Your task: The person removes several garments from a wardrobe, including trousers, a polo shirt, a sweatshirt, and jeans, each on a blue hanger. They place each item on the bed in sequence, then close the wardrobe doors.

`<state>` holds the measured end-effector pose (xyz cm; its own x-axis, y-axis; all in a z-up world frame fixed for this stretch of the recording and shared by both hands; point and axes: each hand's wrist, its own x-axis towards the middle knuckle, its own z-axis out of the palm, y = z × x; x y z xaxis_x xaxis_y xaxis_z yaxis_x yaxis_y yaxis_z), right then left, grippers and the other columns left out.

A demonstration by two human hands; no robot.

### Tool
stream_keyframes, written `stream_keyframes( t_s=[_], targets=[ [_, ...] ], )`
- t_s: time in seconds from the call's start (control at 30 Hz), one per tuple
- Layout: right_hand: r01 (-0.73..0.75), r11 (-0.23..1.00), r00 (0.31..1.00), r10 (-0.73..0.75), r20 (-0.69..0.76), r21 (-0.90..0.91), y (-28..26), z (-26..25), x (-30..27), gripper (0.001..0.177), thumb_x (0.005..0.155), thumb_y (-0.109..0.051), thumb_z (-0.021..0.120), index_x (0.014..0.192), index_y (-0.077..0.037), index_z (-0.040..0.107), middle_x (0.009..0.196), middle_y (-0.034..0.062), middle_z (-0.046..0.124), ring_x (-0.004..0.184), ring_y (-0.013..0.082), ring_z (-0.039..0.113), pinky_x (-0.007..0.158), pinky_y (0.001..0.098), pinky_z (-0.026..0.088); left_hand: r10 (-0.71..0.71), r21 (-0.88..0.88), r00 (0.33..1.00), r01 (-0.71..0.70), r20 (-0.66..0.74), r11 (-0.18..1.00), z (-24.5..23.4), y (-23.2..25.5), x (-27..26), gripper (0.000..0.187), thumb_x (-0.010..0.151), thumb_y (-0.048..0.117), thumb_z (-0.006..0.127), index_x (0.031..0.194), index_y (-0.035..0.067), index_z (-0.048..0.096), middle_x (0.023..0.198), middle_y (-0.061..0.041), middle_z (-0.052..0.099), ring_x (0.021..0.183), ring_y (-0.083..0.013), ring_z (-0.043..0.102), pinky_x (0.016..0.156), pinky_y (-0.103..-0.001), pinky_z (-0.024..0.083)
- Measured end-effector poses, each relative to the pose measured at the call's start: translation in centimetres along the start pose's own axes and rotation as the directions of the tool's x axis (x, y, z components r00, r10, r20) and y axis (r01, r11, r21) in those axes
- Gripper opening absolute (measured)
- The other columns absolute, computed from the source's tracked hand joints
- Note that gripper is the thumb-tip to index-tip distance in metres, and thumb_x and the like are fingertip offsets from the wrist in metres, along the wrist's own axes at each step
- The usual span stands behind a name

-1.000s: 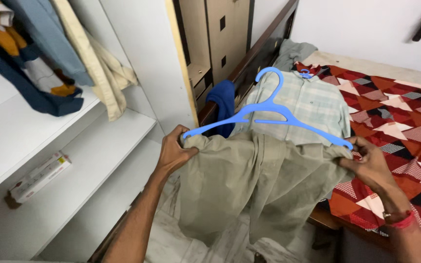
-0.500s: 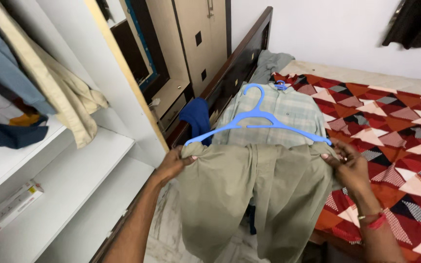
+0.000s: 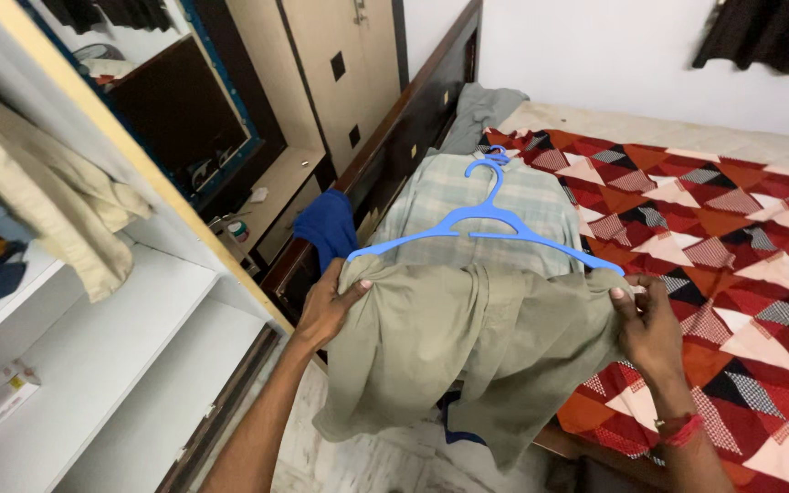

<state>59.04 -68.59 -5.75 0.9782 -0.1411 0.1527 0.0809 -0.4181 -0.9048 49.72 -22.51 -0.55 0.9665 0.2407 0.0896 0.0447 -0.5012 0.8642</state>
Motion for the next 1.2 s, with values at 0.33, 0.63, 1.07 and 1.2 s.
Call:
stream_keyframes(
  t_s=[0.33, 0.63, 1.07, 1.2],
  targets=[
    [-0.215, 0.917, 0.977, 0.202, 0.073, 0.336, 2.0, 1.0, 2.5, 0.044, 0.098, -0.030, 0.070, 0.132, -0.003, 0.066, 0.097, 0.0047, 0.071, 0.082, 0.0100, 0.063, 0.072, 0.0254, 0.049, -0.021, 0.137, 1.000, 0.020, 0.005, 0.990, 1.9, 0.1, 4.6, 0.060, 0.092, 0.053, 0.067, 0.123, 0.002, 0.066, 0.104, -0.022, 0.074, 0.098, -0.0322, 0.069, 0.088, -0.041, 0.052],
    [-0.333, 0.907, 0.943, 0.315, 0.108, 0.256, 0.7, 1.5, 7.4, 0.036, 0.092, -0.023, 0.076, 0.120, 0.000, 0.073, 0.097, 0.0111, 0.076, 0.077, 0.0193, 0.066, 0.067, 0.0338, 0.053, 0.139, -0.131, 0.983, -0.124, 0.116, 0.984, 2.6, -2.1, 12.1, 0.051, 0.087, 0.040, 0.076, 0.122, 0.004, 0.070, 0.104, -0.008, 0.080, 0.092, -0.0158, 0.072, 0.083, -0.031, 0.055],
    [-0.219, 0.961, 0.975, 0.221, 0.009, 0.170, 5.3, 6.6, 13.2, 0.042, 0.089, -0.015, 0.075, 0.129, -0.005, 0.070, 0.103, 0.0076, 0.074, 0.081, 0.0135, 0.065, 0.068, 0.0295, 0.053, 0.149, -0.240, 0.948, -0.080, 0.283, 0.967, 2.1, -11.2, 22.4, 0.035, 0.086, 0.021, 0.080, 0.113, 0.000, 0.072, 0.095, -0.009, 0.081, 0.084, -0.0104, 0.072, 0.075, -0.028, 0.055],
    [-0.212, 0.968, 0.976, 0.216, -0.015, 0.131, 4.0, 7.1, 14.6, 0.039, 0.092, -0.016, 0.074, 0.129, -0.004, 0.071, 0.096, 0.0074, 0.072, 0.078, 0.0129, 0.062, 0.065, 0.0285, 0.051, -0.126, -0.159, 0.959, 0.170, 0.255, 0.973, 2.7, -12.0, 25.0, 0.031, 0.089, 0.020, 0.076, 0.114, 0.002, 0.074, 0.089, -0.009, 0.079, 0.072, -0.0134, 0.066, 0.061, -0.034, 0.049]
  ],
)
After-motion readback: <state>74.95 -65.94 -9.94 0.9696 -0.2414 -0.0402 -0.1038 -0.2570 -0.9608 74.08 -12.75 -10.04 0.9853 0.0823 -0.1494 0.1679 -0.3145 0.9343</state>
